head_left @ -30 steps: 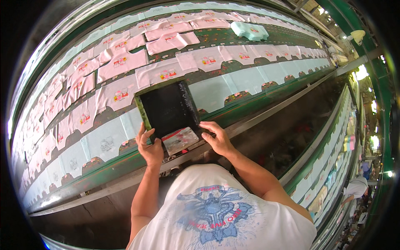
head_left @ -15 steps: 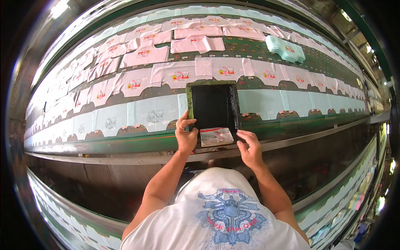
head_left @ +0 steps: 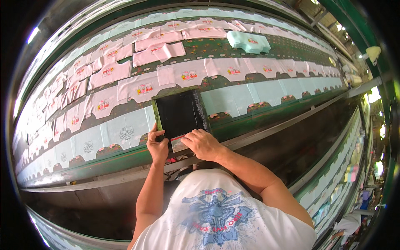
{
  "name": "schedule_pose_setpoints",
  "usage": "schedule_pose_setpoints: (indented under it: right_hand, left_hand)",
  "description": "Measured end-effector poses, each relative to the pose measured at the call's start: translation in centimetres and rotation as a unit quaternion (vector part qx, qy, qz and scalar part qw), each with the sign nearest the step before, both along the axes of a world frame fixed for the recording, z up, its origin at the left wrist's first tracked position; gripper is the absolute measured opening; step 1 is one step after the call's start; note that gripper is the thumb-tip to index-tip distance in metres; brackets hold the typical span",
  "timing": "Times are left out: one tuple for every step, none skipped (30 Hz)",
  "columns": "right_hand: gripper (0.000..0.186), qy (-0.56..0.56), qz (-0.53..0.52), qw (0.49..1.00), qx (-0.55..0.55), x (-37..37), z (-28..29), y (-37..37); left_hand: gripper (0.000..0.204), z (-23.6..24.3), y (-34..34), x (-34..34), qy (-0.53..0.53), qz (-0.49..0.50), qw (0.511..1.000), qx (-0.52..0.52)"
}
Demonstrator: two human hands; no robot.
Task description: The person uses a squeegee to spread ink across a screen printing frame and presses the ink through onto pink fabric pieces laid out on a long table. The person repeatedly repositions the frame and repeats the squeegee strokes along the table.
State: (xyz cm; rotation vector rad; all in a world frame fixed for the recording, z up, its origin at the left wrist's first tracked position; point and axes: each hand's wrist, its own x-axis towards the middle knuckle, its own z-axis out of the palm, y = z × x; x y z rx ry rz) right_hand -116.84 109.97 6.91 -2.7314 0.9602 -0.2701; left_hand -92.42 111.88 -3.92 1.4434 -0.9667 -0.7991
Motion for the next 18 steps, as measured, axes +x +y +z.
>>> schedule_pose_setpoints:
  right_hand:
    - [0.035,-0.002,0.005,1.0,0.02,-0.3,0.6,-0.8]
    - [0.034,-0.007,0.017,0.999,0.042,-0.5,1.3,-1.9]
    - [0.034,-0.013,0.029,0.997,0.067,-0.6,1.8,-3.0]
    - [0.035,-0.008,0.038,0.994,0.099,-0.5,2.3,-4.6]
    - [0.033,0.002,0.032,0.989,0.145,-0.5,2.5,-6.1]
    - [0.033,0.006,0.028,0.985,0.17,-0.3,2.6,-7.5]
    - [0.032,0.011,0.023,0.981,0.194,0.1,2.7,-9.0]
    - [0.032,0.007,0.019,0.984,0.177,0.4,2.5,-10.4]
    - [0.032,0.002,0.015,0.987,0.158,0.9,2.3,-11.7]
    - [0.032,-0.001,0.004,0.991,0.135,1.5,2.0,-12.8]
    - [0.033,-0.006,-0.009,0.993,0.115,2.2,1.6,-14.0]
    - [0.034,-0.015,-0.015,0.995,0.094,2.7,1.5,-15.1]
    - [0.036,-0.023,-0.023,0.997,0.072,3.2,1.4,-16.1]
    - [0.039,-0.039,-0.049,0.996,0.068,3.9,1.1,-16.6]
    - [0.043,-0.055,-0.076,0.994,0.063,4.4,0.8,-16.8]
    - [0.047,-0.062,-0.084,0.991,0.082,4.4,0.7,-16.8]
    - [0.048,-0.058,-0.078,0.993,0.072,4.5,0.5,-16.6]
    - [0.048,-0.056,-0.073,0.994,0.062,4.5,0.4,-16.2]
  left_hand:
    - [0.031,0.1,-0.4,-0.4,-0.012,-0.004,1.0,0.001]
    - [0.031,0.3,-0.3,-0.4,-0.027,-0.001,1.0,0.003]
    - [0.031,0.4,-0.1,-0.3,-0.043,0.003,0.999,0.008]
    - [0.029,0.4,-0.1,-0.1,-0.039,0.0,0.999,0.011]
    - [0.028,0.5,-0.1,-0.2,-0.034,-0.005,0.999,0.016]
    - [0.027,0.6,0.0,-0.2,-0.032,-0.004,0.999,0.011]
    - [0.026,0.6,0.0,-0.2,-0.03,-0.003,1.0,0.006]
    - [0.025,1.2,0.0,-0.2,-0.039,-0.008,0.999,0.012]
    - [0.025,1.3,0.1,-0.2,-0.035,-0.008,0.999,0.012]
    - [0.025,1.3,0.2,-0.1,-0.03,-0.008,0.999,0.013]
    - [0.025,1.3,0.2,0.0,-0.027,-0.011,1.0,0.013]
    - [0.023,1.2,0.2,0.0,-0.037,-0.009,0.999,0.014]
    - [0.023,1.2,0.1,0.0,-0.037,-0.008,0.999,0.015]
    - [0.022,1.2,0.4,0.1,-0.037,-0.007,0.999,0.02]
    - [0.022,1.2,0.7,0.0,-0.037,-0.008,0.999,0.024]
    - [0.019,1.2,1.1,0.0,-0.043,-0.007,0.999,0.023]
    - [0.019,1.0,1.1,-0.1,-0.051,-0.005,0.999,0.019]
    - [0.018,0.8,1.2,0.0,-0.059,-0.005,0.998,0.015]
